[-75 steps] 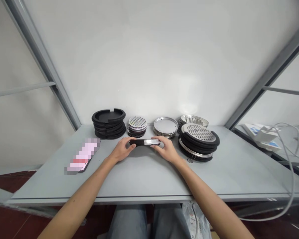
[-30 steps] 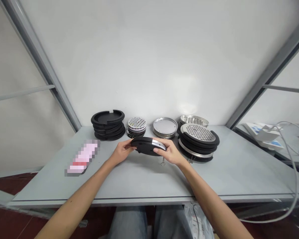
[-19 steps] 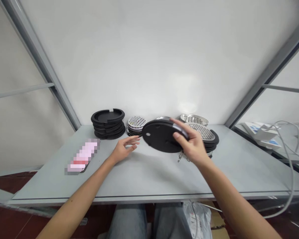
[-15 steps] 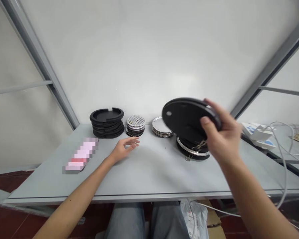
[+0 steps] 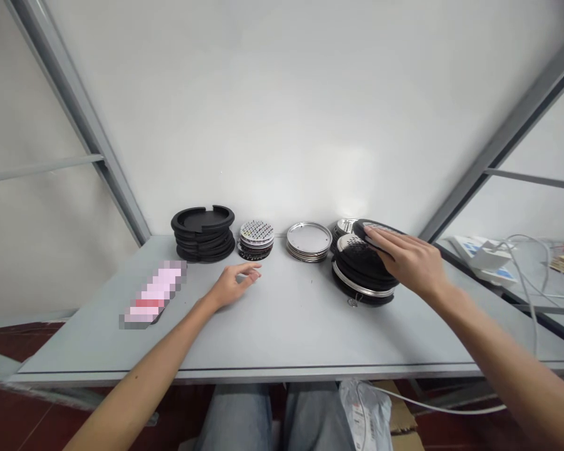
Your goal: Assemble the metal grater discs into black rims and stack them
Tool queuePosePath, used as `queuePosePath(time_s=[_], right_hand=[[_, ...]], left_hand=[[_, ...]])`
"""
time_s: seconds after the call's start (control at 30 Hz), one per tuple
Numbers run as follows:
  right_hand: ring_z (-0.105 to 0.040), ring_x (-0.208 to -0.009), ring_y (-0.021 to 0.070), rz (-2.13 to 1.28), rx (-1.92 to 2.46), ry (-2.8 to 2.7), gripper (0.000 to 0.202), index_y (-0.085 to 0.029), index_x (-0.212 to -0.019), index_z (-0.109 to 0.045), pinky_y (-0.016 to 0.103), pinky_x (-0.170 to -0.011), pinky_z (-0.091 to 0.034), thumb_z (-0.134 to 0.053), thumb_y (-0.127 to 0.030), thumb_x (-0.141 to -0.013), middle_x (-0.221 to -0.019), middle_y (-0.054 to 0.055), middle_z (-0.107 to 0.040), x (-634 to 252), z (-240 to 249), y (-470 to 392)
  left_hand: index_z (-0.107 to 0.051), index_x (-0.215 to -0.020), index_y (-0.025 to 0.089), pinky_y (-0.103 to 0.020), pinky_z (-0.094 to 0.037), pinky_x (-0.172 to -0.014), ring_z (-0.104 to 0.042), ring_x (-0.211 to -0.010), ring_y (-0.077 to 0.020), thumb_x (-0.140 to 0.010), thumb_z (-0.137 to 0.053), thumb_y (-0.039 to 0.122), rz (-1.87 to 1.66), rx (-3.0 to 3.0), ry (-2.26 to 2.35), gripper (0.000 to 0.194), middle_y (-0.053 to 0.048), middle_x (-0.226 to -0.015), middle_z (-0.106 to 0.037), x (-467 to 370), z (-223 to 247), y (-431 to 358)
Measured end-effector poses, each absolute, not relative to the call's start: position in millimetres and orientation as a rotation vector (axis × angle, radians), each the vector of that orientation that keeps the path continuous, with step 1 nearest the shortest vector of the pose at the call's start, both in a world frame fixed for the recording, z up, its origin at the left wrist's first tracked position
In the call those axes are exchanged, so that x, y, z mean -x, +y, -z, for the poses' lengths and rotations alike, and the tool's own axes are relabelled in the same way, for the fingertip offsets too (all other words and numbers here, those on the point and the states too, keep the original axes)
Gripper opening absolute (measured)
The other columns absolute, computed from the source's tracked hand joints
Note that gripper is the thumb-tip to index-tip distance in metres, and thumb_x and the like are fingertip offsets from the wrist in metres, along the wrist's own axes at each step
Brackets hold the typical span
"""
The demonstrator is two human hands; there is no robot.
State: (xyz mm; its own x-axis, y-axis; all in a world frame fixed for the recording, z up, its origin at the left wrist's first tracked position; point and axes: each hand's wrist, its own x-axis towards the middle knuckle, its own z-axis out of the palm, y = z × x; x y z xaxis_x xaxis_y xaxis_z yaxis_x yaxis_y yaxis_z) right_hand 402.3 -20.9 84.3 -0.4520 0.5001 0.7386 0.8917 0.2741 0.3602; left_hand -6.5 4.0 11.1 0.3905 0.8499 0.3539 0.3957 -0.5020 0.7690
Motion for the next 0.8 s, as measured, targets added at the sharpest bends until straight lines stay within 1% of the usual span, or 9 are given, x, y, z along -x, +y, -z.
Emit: queuePosePath(time_s=[0.13, 0.33, 0.57, 0.8], right_hand=[[-0.067, -0.105, 0.0227, 0.993, 1.226, -2.069, 0.038, -0.027, -0.131, -0.058, 0.033, -0.083, -0.053, -0.051, -0.022, -0.093, -0.120, 0.002, -0.069, -397, -74, -18], [-0.067, -0.106, 0.0245, 0.934, 1.276, -2.069, 0.036, -0.027, -0.126, -0.062, 0.036, -0.084, -0.054, -0.050, -0.022, -0.092, -0.118, 0.002, -0.069, -381, -79, -18], [-0.067, -0.105, 0.0255, 0.888, 1.333, -2.029, 0.034, -0.026, -0.122, -0.064, 0.034, -0.077, -0.054, -0.055, -0.032, -0.090, -0.114, 0.003, -0.071, -366, -75, -19], [-0.067, -0.104, 0.0243, 0.891, 1.352, -2.024, 0.032, -0.024, -0.120, -0.065, 0.032, -0.076, -0.053, -0.051, -0.033, -0.093, -0.112, 0.004, -0.072, -364, -67, -22]], left_hand=[[-0.064, -0.115, 0.013, -0.031, -0.051, -0.075, -0.069, -0.087, -0.0217, -0.090, -0.052, 0.039, -0.977, -2.057, 1.087, 0.038, -0.010, -0.094, -0.074, 9, -7, 5], [-0.065, -0.114, 0.013, -0.031, -0.051, -0.072, -0.070, -0.085, -0.0220, -0.090, -0.052, 0.039, -0.946, -2.067, 1.077, 0.038, -0.010, -0.089, -0.075, 10, -6, 7], [-0.068, -0.110, 0.013, -0.029, -0.051, -0.066, -0.070, -0.077, -0.0205, -0.091, -0.051, 0.040, -0.973, -2.072, 1.086, 0.037, -0.009, -0.084, -0.074, 9, -6, 6], [-0.069, -0.107, 0.015, -0.025, -0.049, -0.060, -0.069, -0.079, -0.0197, -0.092, -0.049, 0.040, -0.964, -2.101, 1.103, 0.036, -0.006, -0.083, -0.073, 9, -5, 6]])
